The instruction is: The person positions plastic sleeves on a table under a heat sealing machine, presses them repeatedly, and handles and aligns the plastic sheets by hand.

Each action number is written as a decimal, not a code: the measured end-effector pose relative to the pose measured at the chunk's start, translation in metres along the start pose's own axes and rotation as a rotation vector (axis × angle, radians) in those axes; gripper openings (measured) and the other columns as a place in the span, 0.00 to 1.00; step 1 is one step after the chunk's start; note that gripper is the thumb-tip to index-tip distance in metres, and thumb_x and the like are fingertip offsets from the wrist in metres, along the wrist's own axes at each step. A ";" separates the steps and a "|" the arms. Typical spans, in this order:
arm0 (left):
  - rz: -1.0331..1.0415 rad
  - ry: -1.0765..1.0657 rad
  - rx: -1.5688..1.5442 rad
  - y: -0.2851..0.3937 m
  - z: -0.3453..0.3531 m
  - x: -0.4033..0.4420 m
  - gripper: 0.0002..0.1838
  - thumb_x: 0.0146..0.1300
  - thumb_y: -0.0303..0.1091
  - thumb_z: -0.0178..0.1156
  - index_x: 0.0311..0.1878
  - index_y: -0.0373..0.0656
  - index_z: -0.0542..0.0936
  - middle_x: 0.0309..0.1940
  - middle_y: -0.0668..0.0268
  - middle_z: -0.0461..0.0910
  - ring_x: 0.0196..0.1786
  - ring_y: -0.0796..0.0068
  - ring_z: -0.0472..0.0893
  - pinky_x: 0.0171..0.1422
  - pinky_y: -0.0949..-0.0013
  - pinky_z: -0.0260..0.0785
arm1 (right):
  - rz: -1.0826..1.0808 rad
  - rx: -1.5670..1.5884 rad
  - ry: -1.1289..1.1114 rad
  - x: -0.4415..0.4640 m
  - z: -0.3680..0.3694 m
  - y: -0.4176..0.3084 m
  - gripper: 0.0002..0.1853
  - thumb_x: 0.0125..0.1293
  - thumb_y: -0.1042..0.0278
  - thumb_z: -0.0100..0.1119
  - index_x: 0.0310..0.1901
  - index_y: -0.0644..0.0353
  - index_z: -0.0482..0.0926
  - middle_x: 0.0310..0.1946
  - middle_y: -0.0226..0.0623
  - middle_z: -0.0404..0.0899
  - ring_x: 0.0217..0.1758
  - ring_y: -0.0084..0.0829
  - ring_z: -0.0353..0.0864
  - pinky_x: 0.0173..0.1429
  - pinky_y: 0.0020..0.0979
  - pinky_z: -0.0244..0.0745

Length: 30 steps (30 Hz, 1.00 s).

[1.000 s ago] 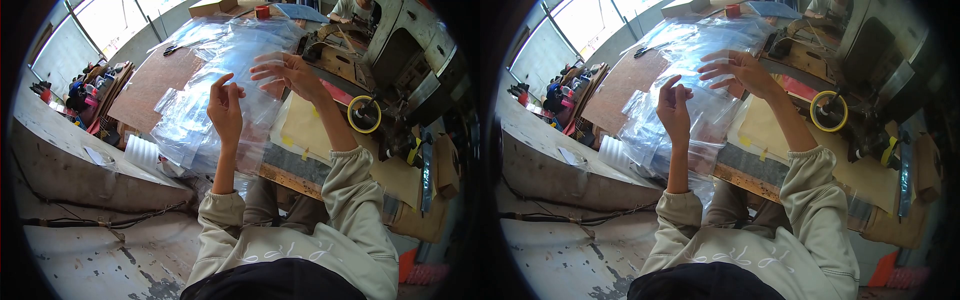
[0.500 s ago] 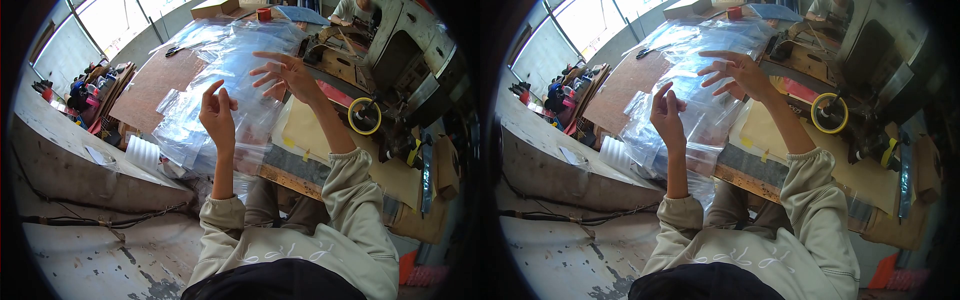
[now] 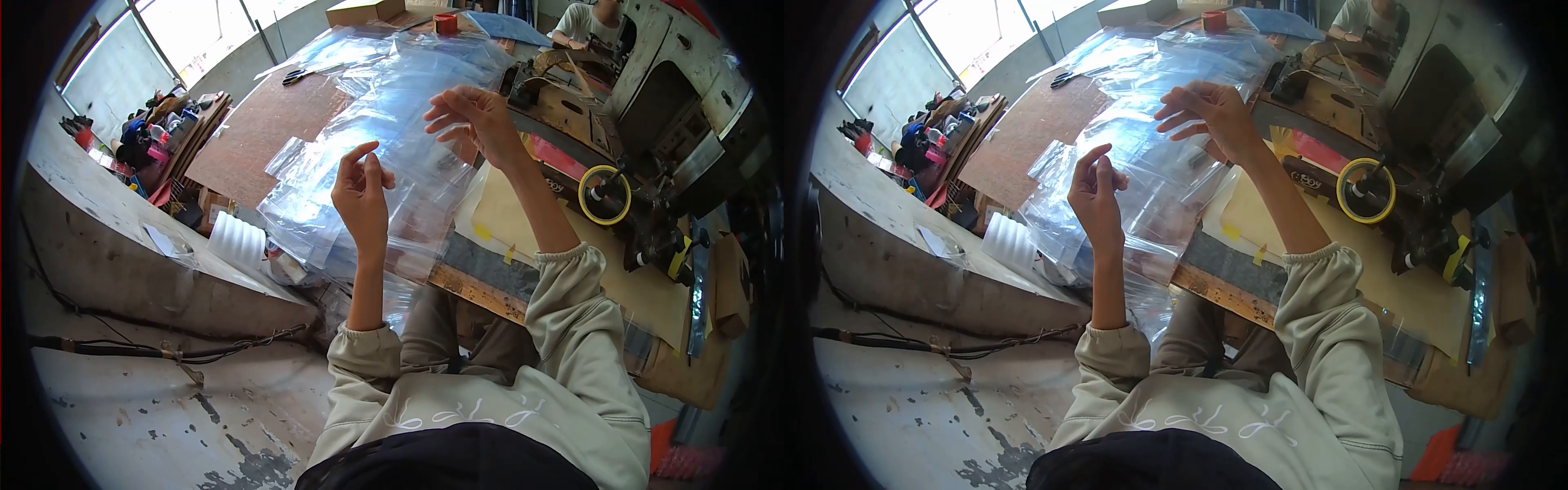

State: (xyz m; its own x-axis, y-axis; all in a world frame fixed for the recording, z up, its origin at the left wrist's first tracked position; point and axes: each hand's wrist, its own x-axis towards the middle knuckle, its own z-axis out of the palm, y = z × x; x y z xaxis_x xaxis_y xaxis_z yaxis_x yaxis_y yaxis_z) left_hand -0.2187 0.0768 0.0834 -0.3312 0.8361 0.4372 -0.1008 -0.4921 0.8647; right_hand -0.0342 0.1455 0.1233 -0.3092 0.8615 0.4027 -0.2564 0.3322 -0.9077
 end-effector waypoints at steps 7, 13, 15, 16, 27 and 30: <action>-0.015 0.008 -0.008 -0.004 0.000 -0.001 0.08 0.66 0.28 0.53 0.44 0.37 0.77 0.19 0.73 0.72 0.22 0.88 0.72 0.28 0.82 0.62 | -0.030 0.024 0.070 0.001 -0.003 0.002 0.15 0.67 0.63 0.56 0.48 0.64 0.79 0.38 0.39 0.82 0.39 0.24 0.82 0.41 0.23 0.79; -0.010 0.014 -0.005 -0.004 -0.001 -0.001 0.07 0.66 0.27 0.53 0.44 0.38 0.77 0.18 0.72 0.72 0.22 0.87 0.72 0.28 0.82 0.62 | -0.116 0.136 0.076 0.003 -0.006 0.002 0.16 0.62 0.76 0.59 0.52 0.65 0.76 0.41 0.41 0.81 0.43 0.24 0.80 0.49 0.25 0.79; -0.013 0.012 0.001 -0.004 0.000 -0.001 0.07 0.66 0.28 0.52 0.44 0.38 0.77 0.19 0.72 0.72 0.23 0.87 0.71 0.29 0.81 0.63 | -0.128 0.164 0.088 0.005 -0.008 0.004 0.16 0.61 0.77 0.60 0.52 0.65 0.77 0.42 0.40 0.81 0.44 0.24 0.80 0.50 0.24 0.79; -0.019 0.011 0.007 -0.004 0.000 -0.002 0.07 0.67 0.28 0.52 0.44 0.38 0.77 0.19 0.72 0.72 0.23 0.87 0.71 0.30 0.81 0.63 | -0.134 0.178 0.094 0.005 -0.009 0.005 0.16 0.61 0.77 0.60 0.52 0.65 0.77 0.42 0.40 0.80 0.44 0.24 0.80 0.51 0.24 0.78; 0.087 0.188 0.072 0.040 -0.047 -0.019 0.08 0.66 0.29 0.54 0.45 0.39 0.77 0.17 0.77 0.64 0.18 0.91 0.60 0.21 0.83 0.55 | -0.049 0.142 0.258 0.012 0.008 0.004 0.11 0.62 0.73 0.60 0.47 0.62 0.80 0.36 0.38 0.82 0.38 0.23 0.81 0.38 0.23 0.80; 0.083 0.200 0.075 0.048 -0.059 -0.022 0.08 0.66 0.29 0.55 0.45 0.39 0.77 0.16 0.78 0.63 0.17 0.92 0.60 0.21 0.84 0.53 | -0.050 0.048 0.257 0.020 0.030 -0.002 0.11 0.63 0.73 0.59 0.47 0.61 0.81 0.34 0.39 0.83 0.35 0.24 0.82 0.33 0.24 0.81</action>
State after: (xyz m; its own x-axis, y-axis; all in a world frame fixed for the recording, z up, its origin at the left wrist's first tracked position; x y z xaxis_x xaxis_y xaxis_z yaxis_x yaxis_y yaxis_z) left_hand -0.2722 0.0208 0.1007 -0.5159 0.7253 0.4559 0.0017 -0.5313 0.8472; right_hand -0.0669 0.1503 0.1369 -0.0544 0.9159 0.3978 -0.3106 0.3631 -0.8784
